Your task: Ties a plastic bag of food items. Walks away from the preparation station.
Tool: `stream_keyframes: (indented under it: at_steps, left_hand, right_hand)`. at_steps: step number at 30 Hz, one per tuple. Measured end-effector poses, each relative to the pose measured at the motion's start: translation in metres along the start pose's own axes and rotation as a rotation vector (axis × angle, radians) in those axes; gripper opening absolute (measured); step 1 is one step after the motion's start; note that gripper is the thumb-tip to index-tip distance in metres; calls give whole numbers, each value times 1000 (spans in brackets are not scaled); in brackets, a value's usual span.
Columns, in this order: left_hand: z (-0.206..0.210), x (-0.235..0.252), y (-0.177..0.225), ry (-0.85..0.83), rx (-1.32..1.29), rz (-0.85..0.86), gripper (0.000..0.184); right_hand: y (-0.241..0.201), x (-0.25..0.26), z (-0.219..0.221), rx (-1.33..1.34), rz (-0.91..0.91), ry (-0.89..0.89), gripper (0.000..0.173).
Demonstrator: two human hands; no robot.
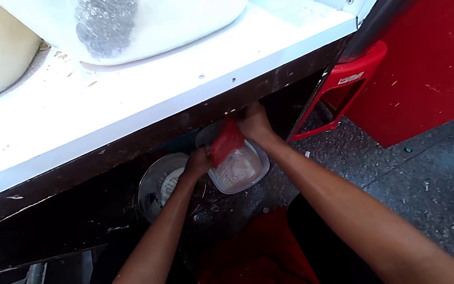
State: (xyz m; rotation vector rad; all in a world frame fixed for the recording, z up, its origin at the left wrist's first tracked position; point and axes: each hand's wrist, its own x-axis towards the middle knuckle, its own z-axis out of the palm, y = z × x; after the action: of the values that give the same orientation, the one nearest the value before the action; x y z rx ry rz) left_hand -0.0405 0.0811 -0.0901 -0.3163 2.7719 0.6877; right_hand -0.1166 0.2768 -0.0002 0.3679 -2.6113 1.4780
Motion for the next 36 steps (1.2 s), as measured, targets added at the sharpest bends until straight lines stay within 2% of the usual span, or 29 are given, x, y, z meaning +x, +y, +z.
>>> stream_keyframes:
  at_steps: [3,6,11,14,16,18,21,25,30,32,36]
  left_hand:
    - [-16,10,0,78,40,69,28]
    - [-26,19,6,84,57,92,26]
    - [-25,26,6,136,-105,55,25]
    - [-26,28,9,46,-20,65,31]
    - [-28,32,6,2,14,104,26]
    - [-24,30,-1,24,-20,87,20]
    - [-28,31,1,69,-54,23,28]
    - [-29,35,-4,8,48,81,22]
    - [-25,31,-2,26,1,90,18]
    - [-23,35,-6,2,-58,86,21]
    - [-14,35,-8,87,-35,83,29]
  right_hand:
    - [7,1,1,-64,-15,-13,29]
    - [9,3,-3,-154,27,-58,31]
    - [-6,-4,-14,-224,42,-66,28]
    - [-9,-6,-15,-218,7,-76,33]
    - [-3,-3,-11,-131,-29,-38,32]
    - [4,-4,-10,-102,-31,-56,30]
    - [8,-1,-11,-84,-57,-48,23]
    - [7,-2,-13,-155,0,-88,29]
    - [-2,-9,-21,-213,22,-106,34]
    - [0,-11,-20,-231,-1,-73,32]
    - [5,-14,-23,-249,-29,-94,31]
